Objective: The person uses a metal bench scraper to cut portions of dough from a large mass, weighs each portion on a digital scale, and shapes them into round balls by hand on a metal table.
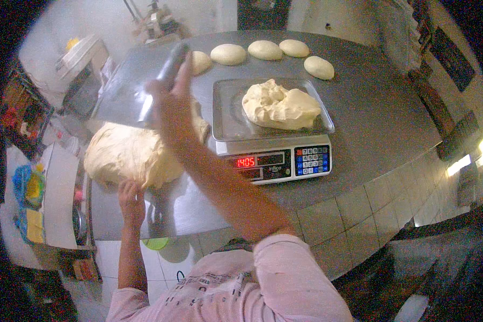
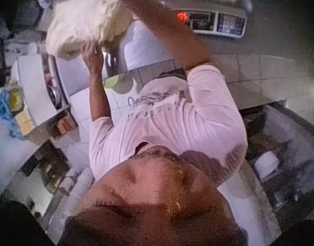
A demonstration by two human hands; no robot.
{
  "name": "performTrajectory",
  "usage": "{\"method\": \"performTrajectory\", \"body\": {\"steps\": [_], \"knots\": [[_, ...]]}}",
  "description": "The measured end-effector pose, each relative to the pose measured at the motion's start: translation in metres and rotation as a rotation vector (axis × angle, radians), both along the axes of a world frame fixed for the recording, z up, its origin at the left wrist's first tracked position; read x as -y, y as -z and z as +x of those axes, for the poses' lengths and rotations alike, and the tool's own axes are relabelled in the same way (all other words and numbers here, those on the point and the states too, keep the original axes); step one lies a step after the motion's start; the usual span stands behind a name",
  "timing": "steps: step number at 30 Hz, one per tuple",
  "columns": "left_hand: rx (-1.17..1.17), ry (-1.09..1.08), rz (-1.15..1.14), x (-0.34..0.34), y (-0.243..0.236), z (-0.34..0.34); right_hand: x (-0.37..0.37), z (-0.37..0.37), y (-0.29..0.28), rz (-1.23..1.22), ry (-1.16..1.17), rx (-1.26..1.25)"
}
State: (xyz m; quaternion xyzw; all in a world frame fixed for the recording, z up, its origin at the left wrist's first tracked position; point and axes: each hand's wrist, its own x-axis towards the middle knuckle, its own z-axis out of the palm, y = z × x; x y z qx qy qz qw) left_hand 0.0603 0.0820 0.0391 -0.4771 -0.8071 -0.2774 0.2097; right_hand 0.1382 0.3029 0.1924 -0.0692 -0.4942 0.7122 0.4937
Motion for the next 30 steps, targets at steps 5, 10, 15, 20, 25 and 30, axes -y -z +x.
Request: {"method": "performTrajectory", "body": {"steps": [5,10,15,20,25,30], "knots": [[0.001,-0.017,-0.038,0.001,0.001,0.002,0.031,-0.03,0.024,0.013,-0.047,0.011],[-0.074,-0.102,0.012,-0.003,-0.013,0.017,0.005,-0.002,0.051,0.05,-0.206,0.043],[0.03,-0.078,0.169,-0.028,-0.036,0.022,-0.055,0.105,0.025,0.051,0.131,0.28],[0.187,0.242,0.108,-0.117,-0.058,0.041,-0.111,0.204,0.031,0.124,0.513,0.242],[0.227,0.572,0.107,-0.219,-0.069,0.06,-0.125,0.24,0.05,0.161,0.547,0.389],[0.051,0.602,0.051,-0.283,-0.07,0.076,-0.122,0.235,0.062,0.164,0.423,0.419]]}}
